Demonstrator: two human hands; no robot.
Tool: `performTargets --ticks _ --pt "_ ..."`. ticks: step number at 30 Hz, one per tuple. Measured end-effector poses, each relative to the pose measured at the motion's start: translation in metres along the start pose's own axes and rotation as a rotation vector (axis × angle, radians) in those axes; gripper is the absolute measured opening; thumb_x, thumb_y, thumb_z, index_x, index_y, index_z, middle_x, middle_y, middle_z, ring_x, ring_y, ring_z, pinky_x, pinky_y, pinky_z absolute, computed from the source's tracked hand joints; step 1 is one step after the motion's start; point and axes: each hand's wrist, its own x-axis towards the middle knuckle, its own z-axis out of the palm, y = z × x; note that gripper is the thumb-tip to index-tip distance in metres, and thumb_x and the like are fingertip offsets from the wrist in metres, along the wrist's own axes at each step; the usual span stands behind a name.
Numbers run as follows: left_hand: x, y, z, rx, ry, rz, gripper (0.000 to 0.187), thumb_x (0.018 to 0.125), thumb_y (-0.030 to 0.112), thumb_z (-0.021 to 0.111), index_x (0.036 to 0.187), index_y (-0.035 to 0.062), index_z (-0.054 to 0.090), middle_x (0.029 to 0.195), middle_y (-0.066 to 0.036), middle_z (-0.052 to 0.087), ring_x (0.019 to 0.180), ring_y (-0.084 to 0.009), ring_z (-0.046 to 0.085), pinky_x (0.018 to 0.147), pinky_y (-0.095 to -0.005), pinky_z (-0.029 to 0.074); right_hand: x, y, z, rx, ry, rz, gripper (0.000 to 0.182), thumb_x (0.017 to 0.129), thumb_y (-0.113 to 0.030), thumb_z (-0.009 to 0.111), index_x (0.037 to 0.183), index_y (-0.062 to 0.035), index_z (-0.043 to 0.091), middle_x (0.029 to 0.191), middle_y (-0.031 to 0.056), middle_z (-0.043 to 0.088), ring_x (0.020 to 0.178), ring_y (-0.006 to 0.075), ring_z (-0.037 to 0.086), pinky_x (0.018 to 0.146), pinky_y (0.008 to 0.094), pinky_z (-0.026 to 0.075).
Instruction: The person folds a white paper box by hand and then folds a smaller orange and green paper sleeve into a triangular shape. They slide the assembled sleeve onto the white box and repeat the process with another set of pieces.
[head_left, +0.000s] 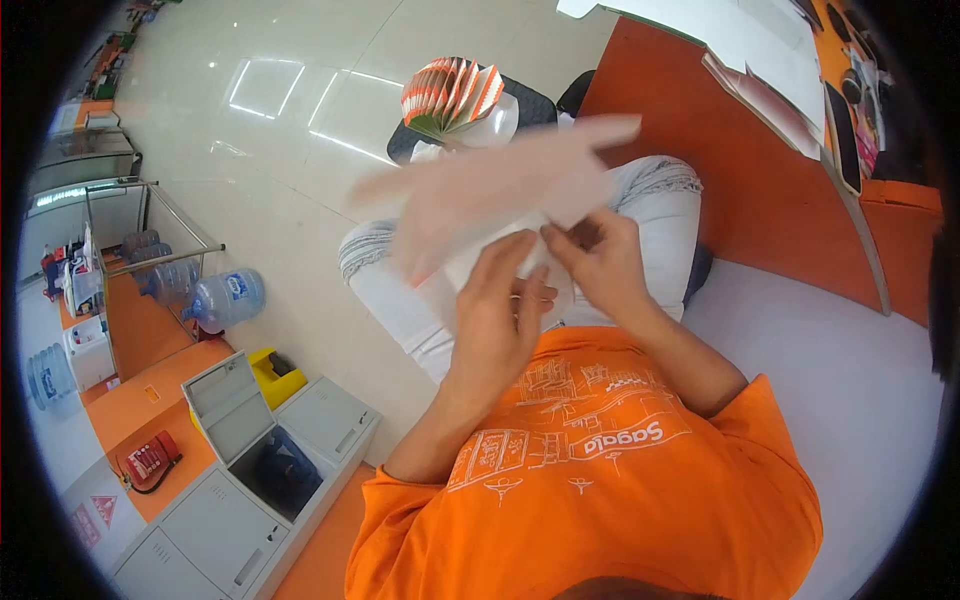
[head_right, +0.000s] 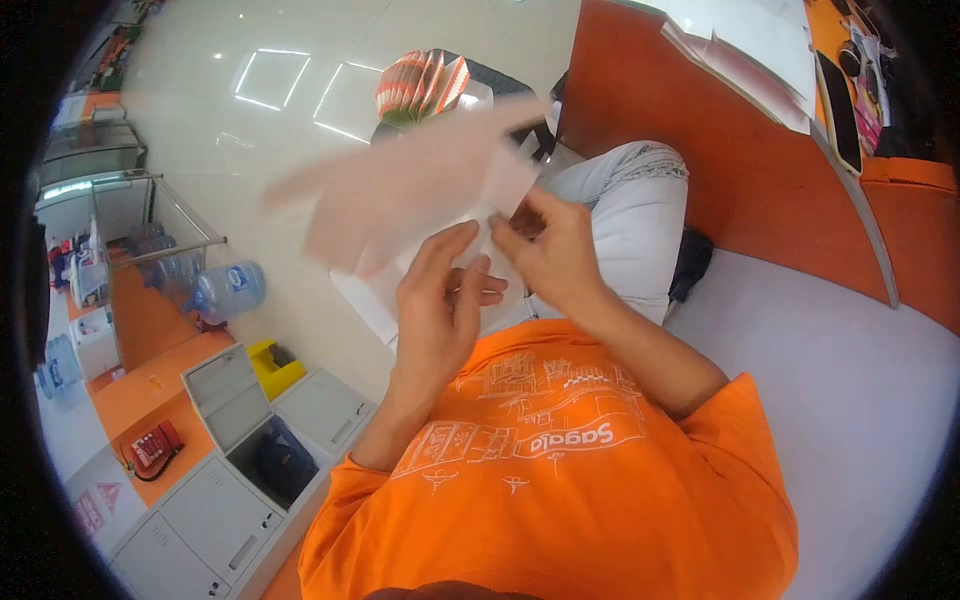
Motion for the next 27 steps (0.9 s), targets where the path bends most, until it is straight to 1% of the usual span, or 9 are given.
performTargets --ticks 3,5,6,8,10,14,21,24,27 --pt "-0.017 0.017 -0.024 0.187 -0.033 0.266 0.03 0.088 -0.01 0.071 0.118 -0.0042 0.067 0.125 -0.019 0.062 0.075 -0.0239 0.071 0.058 -0.0301 0.058 0.015 0.024 -0.008 0.143 0.074 0.146 0.023 0.089 -0.001 0.073 0.111 0.0053 0.072 0.086 0.0048 0.072 0.074 0.0062 0.063 0.066 0.0238 0.053" --pt "-0.022 0.015 -0.054 0.277 0.216 0.587 0.039 0.079 -0.004 0.08 0.117 0.0027 0.072 0.127 -0.018 0.064 0.093 -0.0301 0.07 0.076 -0.0383 0.058 0.017 0.03 -0.02 0.144 0.007 0.217 0.022 0.091 -0.001 0.073 0.112 0.005 0.072 0.087 0.0041 0.073 0.076 0.007 0.066 0.067 0.024 0.054" --pt "-0.014 0.015 -0.062 0.277 0.213 0.588 0.039 0.079 -0.004 0.08 0.117 0.0027 0.072 0.127 -0.018 0.064 0.093 -0.0301 0.07 0.076 -0.0383 0.058 0.018 0.025 -0.027 0.14 -0.085 0.294 0.024 0.092 -0.001 0.073 0.115 0.0059 0.072 0.092 0.0062 0.074 0.081 0.0092 0.069 0.072 0.0252 0.056" --pt "0.011 0.018 -0.07 0.467 0.083 0.638 0.047 0.072 0.006 0.085 0.118 0.0102 0.074 0.127 -0.014 0.065 0.12 -0.0361 0.061 0.099 -0.0466 0.049 0.013 0.025 -0.024 0.221 -0.224 0.332 0.026 0.092 -0.002 0.074 0.116 0.0068 0.071 0.095 0.0072 0.075 0.084 0.01 0.069 0.075 0.026 0.056" --pt "0.016 0.026 -0.066 0.54 -0.06 0.674 0.044 0.073 0.008 0.083 0.116 0.0113 0.074 0.131 -0.013 0.064 0.127 -0.0379 0.055 0.106 -0.0509 0.042 0.012 0.028 -0.019 0.327 -0.518 0.404 0.034 0.091 -0.007 0.077 0.121 0.0085 0.07 0.101 0.0086 0.076 0.092 0.0122 0.07 0.083 0.0278 0.056" --pt "0.036 0.051 -0.076 0.69 -0.444 0.618 0.024 0.08 0.018 0.078 0.104 0.0147 0.074 0.138 -0.009 0.062 0.138 -0.0402 0.046 0.116 -0.0607 0.029 -0.006 0.001 -0.017 0.293 -0.786 0.462 0.038 0.087 -0.011 0.08 0.119 0.0059 0.071 0.104 0.0079 0.076 0.092 0.0131 0.071 0.081 0.0283 0.055" --pt "0.048 0.062 -0.069 0.629 -0.673 0.595 0.011 0.087 0.016 0.071 0.093 0.0097 0.064 0.121 -0.008 0.065 0.129 -0.0378 0.052 0.117 -0.0624 0.028 -0.011 0.022 -0.018 0.337 -0.968 0.475 0.028 0.094 -0.015 0.075 0.115 0.004 0.071 0.105 0.0079 0.076 0.098 0.0133 0.07 0.087 0.0299 0.055" --pt "0.044 0.06 -0.069 0.649 -0.742 0.476 0.011 0.089 0.013 0.069 0.095 0.007 0.063 0.109 -0.008 0.063 0.114 -0.0334 0.057 0.116 -0.058 0.031 0.003 0.02 -0.038 0.424 -0.541 0.477 0.028 0.098 -0.017 0.073 0.119 0.0006 0.071 0.112 0.0065 0.075 0.106 0.0136 0.068 0.091 0.0324 0.055" --pt "0.042 0.053 -0.067 0.712 -0.755 0.472 0.009 0.09 0.011 0.067 0.094 0.0055 0.061 0.101 -0.008 0.06 0.1 -0.0315 0.056 0.107 -0.0501 0.038 -0.003 -0.031 -0.058 0.299 -0.753 0.272 0.03 0.097 -0.021 0.073 0.118 0.0004 0.071 0.113 0.0069 0.074 0.103 0.0133 0.066 0.091 0.0307 0.054"
